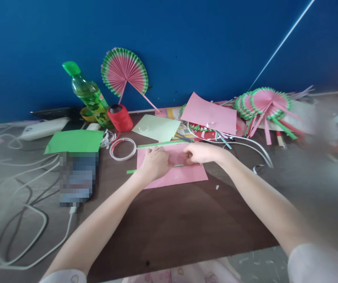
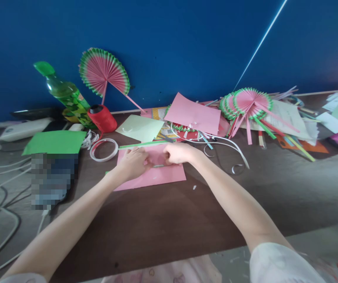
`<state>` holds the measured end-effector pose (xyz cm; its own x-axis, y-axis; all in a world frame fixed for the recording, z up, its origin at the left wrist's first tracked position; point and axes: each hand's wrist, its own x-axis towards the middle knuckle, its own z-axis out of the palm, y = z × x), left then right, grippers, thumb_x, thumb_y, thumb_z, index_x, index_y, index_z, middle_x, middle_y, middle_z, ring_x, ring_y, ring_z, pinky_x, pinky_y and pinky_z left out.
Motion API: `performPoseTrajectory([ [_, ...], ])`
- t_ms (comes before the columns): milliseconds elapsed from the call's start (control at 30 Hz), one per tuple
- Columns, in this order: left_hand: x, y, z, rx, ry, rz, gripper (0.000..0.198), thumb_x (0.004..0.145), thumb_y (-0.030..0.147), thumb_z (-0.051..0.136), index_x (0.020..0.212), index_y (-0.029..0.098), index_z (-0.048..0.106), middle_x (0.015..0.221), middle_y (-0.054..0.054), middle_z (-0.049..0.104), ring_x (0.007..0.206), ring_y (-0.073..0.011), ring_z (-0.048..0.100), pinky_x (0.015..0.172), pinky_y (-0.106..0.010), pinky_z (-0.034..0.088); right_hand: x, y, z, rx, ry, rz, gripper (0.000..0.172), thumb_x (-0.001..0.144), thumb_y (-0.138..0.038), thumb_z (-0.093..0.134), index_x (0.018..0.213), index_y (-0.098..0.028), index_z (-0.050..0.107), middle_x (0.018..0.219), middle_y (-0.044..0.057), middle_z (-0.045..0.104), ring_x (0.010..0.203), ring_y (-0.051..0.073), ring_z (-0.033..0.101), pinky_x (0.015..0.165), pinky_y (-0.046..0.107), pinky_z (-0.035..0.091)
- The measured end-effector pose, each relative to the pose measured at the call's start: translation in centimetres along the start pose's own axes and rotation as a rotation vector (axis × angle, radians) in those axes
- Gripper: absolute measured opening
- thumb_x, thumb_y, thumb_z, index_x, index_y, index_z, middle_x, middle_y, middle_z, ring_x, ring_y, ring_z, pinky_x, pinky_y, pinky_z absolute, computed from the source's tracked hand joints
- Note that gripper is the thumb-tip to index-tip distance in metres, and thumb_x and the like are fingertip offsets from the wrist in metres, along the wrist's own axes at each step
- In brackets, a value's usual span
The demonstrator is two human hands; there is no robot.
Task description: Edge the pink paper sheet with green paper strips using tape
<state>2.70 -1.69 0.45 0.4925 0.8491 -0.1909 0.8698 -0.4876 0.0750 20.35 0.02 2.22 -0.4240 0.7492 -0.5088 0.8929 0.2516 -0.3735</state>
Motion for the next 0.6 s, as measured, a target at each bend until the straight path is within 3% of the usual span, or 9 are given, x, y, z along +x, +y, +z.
performPoseTrajectory([
  [300, 0.1, -0.8, 0.0, -0.048, -0.004, -0.029, 0.036, 0.083, 0.045, 0.043, 0.074, 0.016, 0.062, 0.090, -0.012, 0.061, 0.098, -0.0308, 0.053, 0.082, -0.042, 0.036, -0.1, -0.1, -0.1, -0.035, 0.014, 0.013, 0.008, 0.069, -0.027, 0.057, 0.067, -0.019, 0.055, 0.060, -0.001, 0.058, 0.056, 0.012, 0.052, 0.051, 0.025, 0.032],
  [600, 0.3, -1.6, 0.1, -0.090, -0.030, 0.008, 0.030, 0.083, 0.041, 0.044, 0.077, 0.017, 0.061, 0.090, -0.010, 0.060, 0.095, -0.0285, 0.055, 0.081, -0.041, 0.037, -0.1, -0.1, 0.0, -0.035, 0.007, 0.008, 0.009, 0.071, -0.027, 0.057, 0.068, -0.019, 0.056, 0.059, -0.001, 0.057, 0.055, 0.012, 0.051, 0.051, 0.026, 0.032],
])
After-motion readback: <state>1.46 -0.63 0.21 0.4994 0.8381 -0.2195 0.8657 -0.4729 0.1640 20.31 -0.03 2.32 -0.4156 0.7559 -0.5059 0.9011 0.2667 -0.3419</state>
